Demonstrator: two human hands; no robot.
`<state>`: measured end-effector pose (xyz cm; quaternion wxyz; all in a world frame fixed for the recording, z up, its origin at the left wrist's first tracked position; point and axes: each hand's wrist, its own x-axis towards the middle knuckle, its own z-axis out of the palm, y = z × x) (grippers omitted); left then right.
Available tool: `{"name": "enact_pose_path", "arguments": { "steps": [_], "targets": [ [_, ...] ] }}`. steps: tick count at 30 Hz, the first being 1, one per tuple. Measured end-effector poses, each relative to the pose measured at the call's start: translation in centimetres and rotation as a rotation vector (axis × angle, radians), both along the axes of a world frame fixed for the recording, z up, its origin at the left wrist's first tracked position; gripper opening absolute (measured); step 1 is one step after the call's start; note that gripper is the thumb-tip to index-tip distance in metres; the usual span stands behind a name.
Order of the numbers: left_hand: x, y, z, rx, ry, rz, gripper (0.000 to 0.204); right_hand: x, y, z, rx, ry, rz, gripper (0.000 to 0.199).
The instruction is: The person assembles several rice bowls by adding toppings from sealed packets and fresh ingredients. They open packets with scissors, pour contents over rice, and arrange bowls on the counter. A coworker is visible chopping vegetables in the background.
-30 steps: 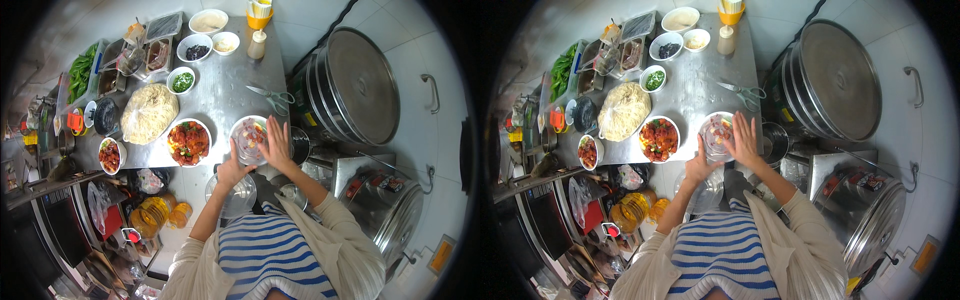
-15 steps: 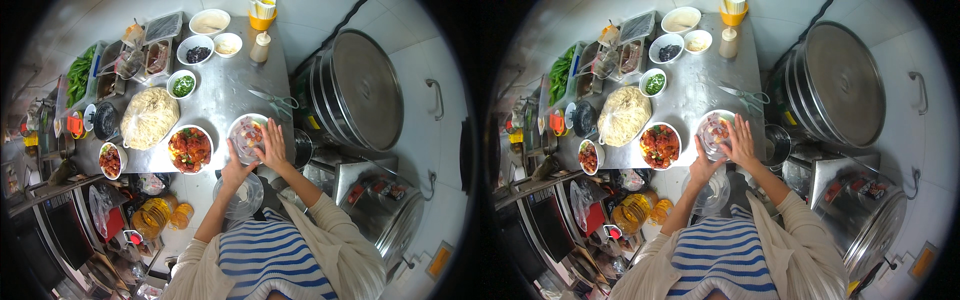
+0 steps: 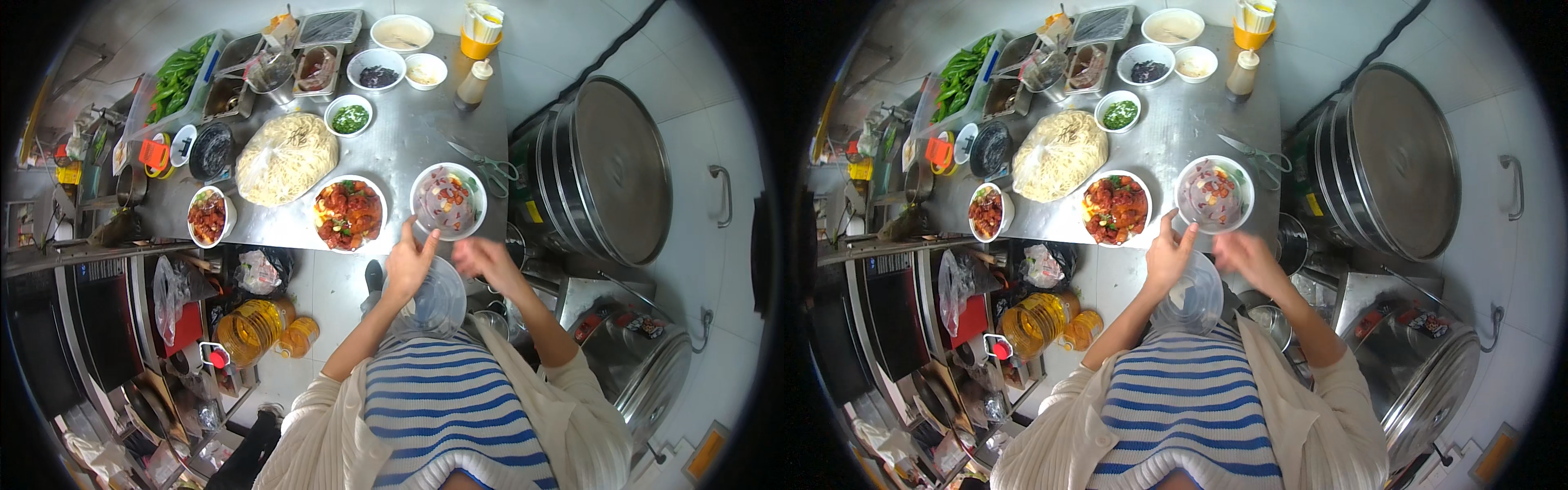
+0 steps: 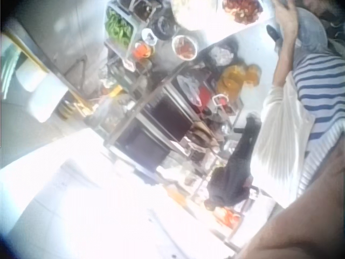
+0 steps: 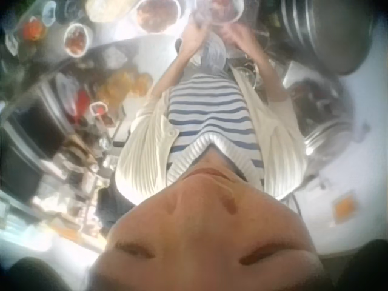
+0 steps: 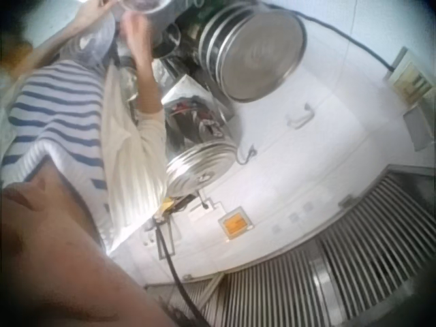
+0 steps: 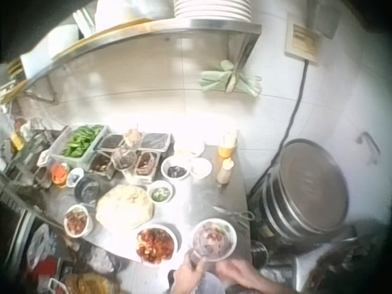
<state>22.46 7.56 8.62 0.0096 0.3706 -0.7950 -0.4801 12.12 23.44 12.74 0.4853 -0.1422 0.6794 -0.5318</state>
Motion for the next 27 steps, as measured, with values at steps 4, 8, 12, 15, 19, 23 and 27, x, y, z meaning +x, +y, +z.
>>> {"name": "enact_pose_path", "arguments": {
  "steps": [4,8,12,15,19,23,27],
  "targets": [
    [3.1,-1.5,0.7,0.108,0.069,0.119,0.044,4.8,-0.4,3.7,-0.118,-0.195,0.193,0.032],
    [6.2,-3.4,-0.4,0.319,0.3,0.078,0.023,7.4,-2.3,4.0,-0.161,-0.295,0.193,0.031],
    [9.0,-4.6,-0.3,0.409,0.41,0.205,0.018,9.8,-4.0,3.8,-0.182,-0.395,0.16,0.03],
    [10.3,-5.5,0.4,0.398,0.471,0.257,0.015,11.3,-5.4,4.1,-0.193,-0.415,0.15,0.028],
    [12.5,-6.8,1.1,0.461,0.525,0.404,0.011,12.9,-7.3,4.3,-0.188,-0.398,0.204,0.025],
    [15.5,-8.5,0.9,0.402,0.585,0.423,0.012,15.2,-9.1,3.7,-0.178,-0.26,0.319,0.025],
    [18.7,-8.9,0.2,0.448,0.523,0.508,0.012,17.0,-10.8,2.9,-0.241,-0.062,0.43,0.03]
  ]
}}
